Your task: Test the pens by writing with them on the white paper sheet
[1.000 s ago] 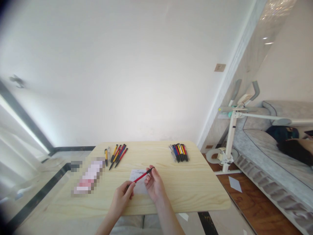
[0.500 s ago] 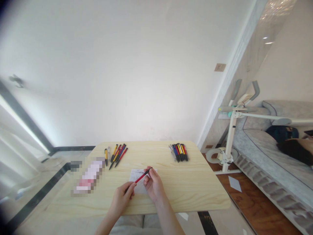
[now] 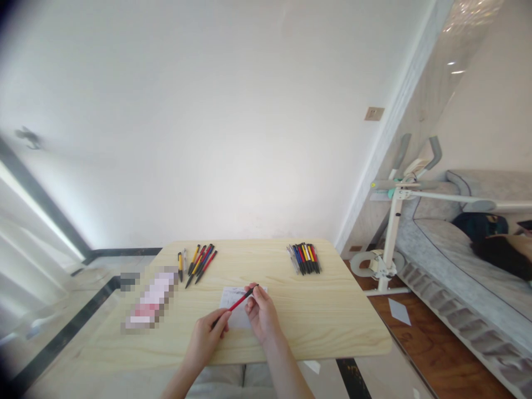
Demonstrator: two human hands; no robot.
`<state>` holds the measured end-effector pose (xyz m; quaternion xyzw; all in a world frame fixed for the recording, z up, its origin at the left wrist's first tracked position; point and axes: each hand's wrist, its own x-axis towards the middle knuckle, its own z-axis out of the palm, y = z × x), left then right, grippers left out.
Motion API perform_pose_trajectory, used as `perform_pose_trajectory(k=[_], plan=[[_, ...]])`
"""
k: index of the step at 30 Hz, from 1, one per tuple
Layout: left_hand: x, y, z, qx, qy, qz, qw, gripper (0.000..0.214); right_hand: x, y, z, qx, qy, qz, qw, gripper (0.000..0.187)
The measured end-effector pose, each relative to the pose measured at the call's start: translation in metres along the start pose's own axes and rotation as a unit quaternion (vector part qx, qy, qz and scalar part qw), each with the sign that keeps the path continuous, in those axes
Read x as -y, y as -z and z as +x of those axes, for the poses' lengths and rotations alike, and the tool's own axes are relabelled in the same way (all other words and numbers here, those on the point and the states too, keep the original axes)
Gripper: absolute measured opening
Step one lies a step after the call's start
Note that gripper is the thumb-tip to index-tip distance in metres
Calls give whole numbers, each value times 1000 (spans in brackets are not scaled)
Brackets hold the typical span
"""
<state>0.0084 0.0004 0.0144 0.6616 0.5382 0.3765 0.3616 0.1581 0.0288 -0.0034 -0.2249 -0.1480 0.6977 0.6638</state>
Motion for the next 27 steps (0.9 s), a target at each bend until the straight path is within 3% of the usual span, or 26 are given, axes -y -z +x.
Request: perform_pose_trajectory(k=[8, 21, 27], plan=[[-1, 0, -1, 0, -3, -4, 1000, 38, -1, -1, 0, -18, 21, -6, 1000, 14], [-9, 1, -1, -31, 14, -25, 999, 41, 3, -4, -3, 10, -46, 36, 998, 25], [-5, 0, 0, -24, -2, -26, 999, 36, 4, -5, -3, 29, -43, 55, 997, 14]])
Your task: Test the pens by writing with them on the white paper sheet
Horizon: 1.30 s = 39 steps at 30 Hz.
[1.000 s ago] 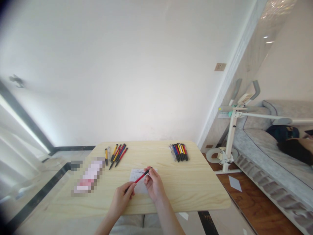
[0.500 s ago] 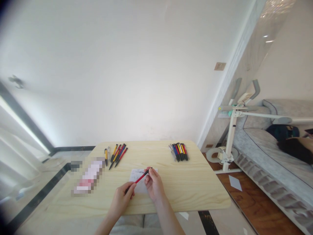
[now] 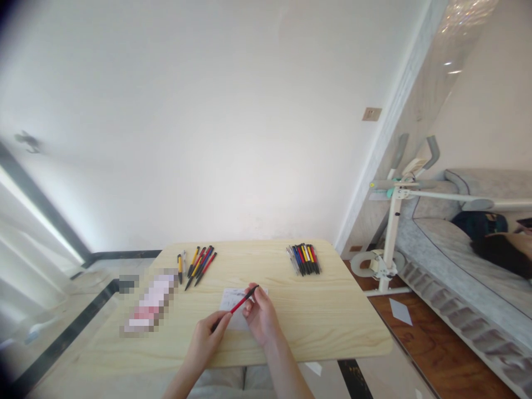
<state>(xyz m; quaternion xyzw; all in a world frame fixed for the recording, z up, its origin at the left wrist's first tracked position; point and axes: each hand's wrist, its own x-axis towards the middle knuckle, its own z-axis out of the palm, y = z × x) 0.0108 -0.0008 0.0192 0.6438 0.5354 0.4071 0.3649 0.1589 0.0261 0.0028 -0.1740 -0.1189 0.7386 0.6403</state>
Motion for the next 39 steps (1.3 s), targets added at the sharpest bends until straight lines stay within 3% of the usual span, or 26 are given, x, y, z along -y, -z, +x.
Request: perform_pose_trajectory(k=[5, 27, 39], plan=[[3, 0, 1, 26, -17, 2, 1000, 33, 2, 1, 0, -3, -1, 22, 1000, 11], [6, -2, -1, 11, 3, 0, 1000, 33, -3, 7, 3, -27, 34, -39, 998, 13], [13, -3, 0, 13, 1, 13, 1000, 29, -3, 10, 5, -32, 30, -12, 999, 11]])
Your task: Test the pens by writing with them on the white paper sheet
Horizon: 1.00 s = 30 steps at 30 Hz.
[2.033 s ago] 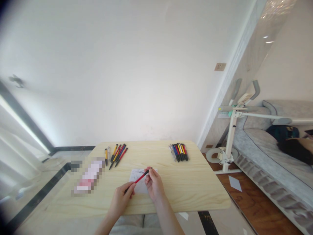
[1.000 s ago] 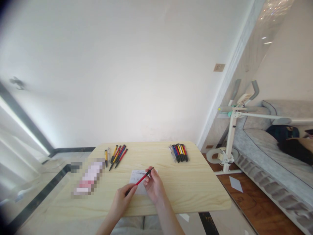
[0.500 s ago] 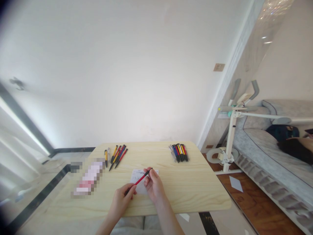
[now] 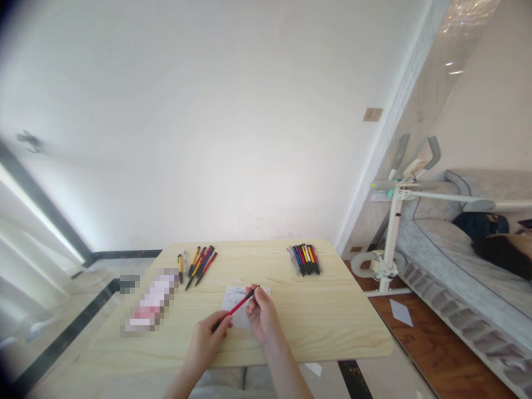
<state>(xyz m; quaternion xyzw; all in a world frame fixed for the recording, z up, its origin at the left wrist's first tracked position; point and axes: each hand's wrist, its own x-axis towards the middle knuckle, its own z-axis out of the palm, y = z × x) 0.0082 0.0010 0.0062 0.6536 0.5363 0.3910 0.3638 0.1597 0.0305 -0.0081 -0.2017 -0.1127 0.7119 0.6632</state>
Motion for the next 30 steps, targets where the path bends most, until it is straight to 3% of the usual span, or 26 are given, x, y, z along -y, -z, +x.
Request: perform_pose_trajectory(k=[13, 19, 30], plan=[[1, 0, 2, -17, 13, -34, 999, 28, 3, -4, -5, 48, -28, 40, 998, 17], [-1, 0, 0, -13, 16, -29, 999, 41, 3, -4, -9, 48, -35, 75, 995, 18], [2, 2, 0, -34, 17, -9, 999, 36, -3, -5, -9, 28, -11, 10, 999, 12]])
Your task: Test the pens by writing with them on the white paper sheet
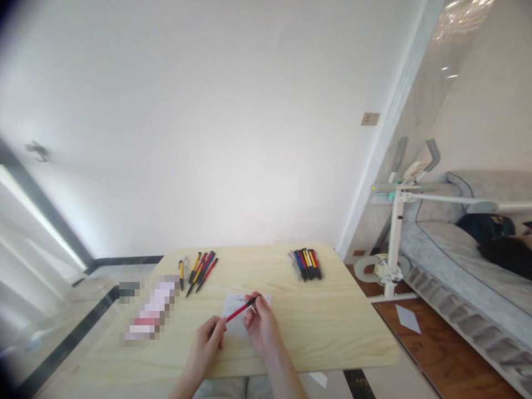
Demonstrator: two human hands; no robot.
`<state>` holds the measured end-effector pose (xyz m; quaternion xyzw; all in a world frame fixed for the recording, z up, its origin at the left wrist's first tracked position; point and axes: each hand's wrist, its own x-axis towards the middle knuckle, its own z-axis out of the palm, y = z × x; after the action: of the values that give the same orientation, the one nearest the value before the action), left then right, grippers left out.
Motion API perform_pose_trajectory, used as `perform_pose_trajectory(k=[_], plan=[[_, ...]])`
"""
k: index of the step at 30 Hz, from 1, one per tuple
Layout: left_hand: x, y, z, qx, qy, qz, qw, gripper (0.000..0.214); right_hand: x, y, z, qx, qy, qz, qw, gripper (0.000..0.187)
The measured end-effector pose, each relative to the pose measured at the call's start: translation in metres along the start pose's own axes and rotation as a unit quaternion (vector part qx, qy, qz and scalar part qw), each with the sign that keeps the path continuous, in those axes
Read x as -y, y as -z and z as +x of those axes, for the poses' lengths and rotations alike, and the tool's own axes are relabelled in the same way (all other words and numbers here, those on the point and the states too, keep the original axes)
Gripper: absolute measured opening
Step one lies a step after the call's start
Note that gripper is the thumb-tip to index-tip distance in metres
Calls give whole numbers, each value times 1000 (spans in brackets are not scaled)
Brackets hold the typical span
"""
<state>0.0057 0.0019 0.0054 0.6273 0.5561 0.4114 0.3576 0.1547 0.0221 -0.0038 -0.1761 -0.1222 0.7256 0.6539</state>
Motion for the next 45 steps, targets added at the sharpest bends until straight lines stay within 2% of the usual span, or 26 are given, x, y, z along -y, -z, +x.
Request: perform_pose_trajectory(k=[8, 20, 33, 41, 45], plan=[[-5, 0, 2, -15, 28, -66, 997, 28, 0, 1, 0, -12, 4, -18, 1000, 15], [-4, 2, 2, -2, 23, -63, 998, 29, -2, 2, 1, -44, 29, -35, 998, 16], [-1, 1, 0, -9, -9, -46, 999, 25, -2, -1, 1, -51, 47, -41, 997, 18], [-3, 0, 2, 5, 13, -39, 999, 27, -1, 0, -1, -53, 14, -36, 998, 22], [-1, -3, 2, -7, 19, -57, 998, 29, 0, 0, -1, -42, 7, -38, 998, 19]])
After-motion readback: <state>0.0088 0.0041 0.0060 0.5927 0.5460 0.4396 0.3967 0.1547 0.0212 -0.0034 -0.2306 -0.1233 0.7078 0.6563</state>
